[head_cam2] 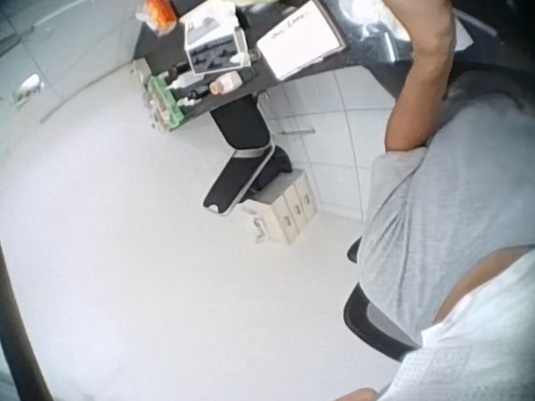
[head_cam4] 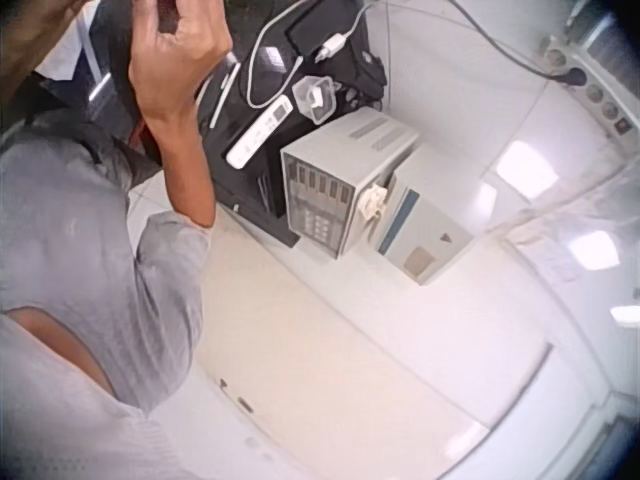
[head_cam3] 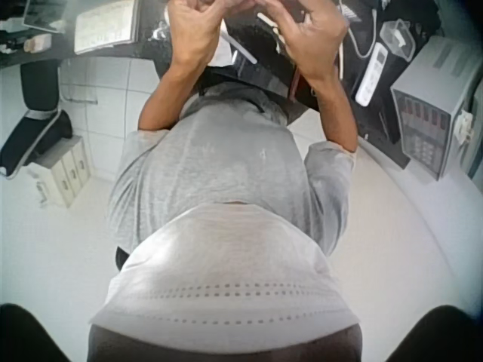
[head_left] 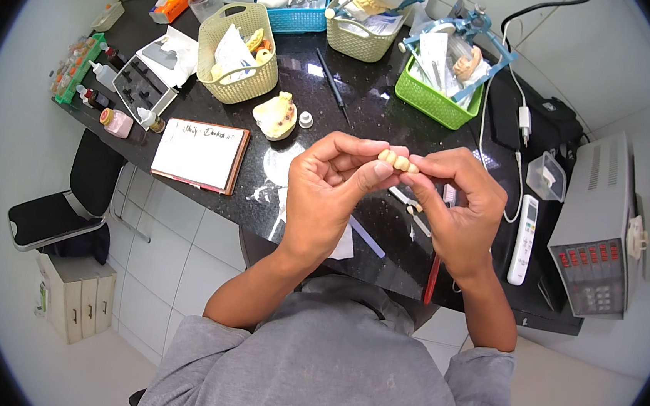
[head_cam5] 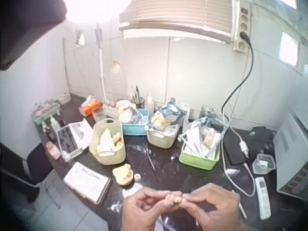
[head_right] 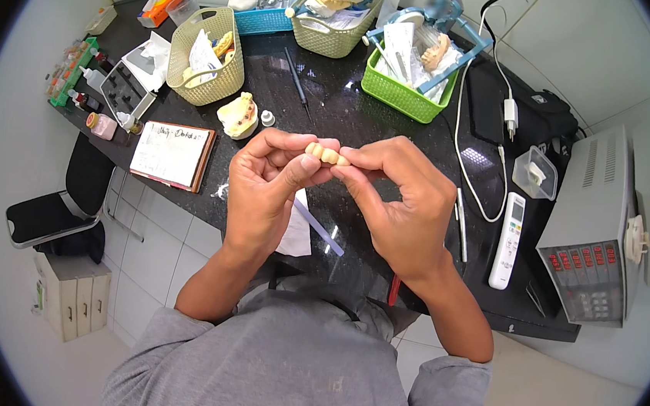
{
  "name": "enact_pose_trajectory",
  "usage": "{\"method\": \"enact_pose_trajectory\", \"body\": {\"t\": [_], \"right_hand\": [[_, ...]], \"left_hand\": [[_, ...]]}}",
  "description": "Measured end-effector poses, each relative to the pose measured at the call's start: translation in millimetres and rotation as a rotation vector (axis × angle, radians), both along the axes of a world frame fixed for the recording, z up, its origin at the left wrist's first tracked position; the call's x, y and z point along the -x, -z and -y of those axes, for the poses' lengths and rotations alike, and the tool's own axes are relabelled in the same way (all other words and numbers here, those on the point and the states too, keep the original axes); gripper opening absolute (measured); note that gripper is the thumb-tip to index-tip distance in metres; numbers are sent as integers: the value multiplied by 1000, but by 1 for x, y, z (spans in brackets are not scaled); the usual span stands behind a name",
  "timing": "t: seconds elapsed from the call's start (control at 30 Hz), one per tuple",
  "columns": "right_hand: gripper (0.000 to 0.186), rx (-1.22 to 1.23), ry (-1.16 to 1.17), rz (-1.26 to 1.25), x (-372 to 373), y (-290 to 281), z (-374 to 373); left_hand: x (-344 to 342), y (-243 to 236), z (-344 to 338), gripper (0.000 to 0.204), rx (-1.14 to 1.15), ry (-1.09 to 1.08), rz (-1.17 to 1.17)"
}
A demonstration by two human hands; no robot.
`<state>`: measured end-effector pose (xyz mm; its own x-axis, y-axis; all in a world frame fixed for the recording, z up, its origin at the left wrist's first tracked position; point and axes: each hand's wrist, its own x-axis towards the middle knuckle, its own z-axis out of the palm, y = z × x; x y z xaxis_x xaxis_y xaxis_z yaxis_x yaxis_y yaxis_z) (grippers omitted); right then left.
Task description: The person fits artificial teeth into a dental model and cleans a denture component using a brush and a small tool.
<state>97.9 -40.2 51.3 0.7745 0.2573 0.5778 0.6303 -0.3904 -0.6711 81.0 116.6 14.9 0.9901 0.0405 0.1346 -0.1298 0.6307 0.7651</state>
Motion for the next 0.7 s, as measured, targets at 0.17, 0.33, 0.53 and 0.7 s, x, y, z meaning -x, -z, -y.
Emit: {"method": "enact_pose_trajectory", "body": {"t": [0.17, 0.33, 0.53, 0.7], "right_hand": [[15, -43, -1, -7, 3, -1, 3], [14, -86, 9, -46, 7, -2, 6], [14, -116, -2, -58, 11, -2, 11], [13, -135, -8, -56, 13, -3, 12]], "left_hand": [[4, -5, 2, 16, 8, -4, 34], [8, -9, 6, 16, 21, -2, 33], [12, -11, 9, 15, 15, -6, 42], [14, -11, 11, 15, 25, 2, 48]]}}
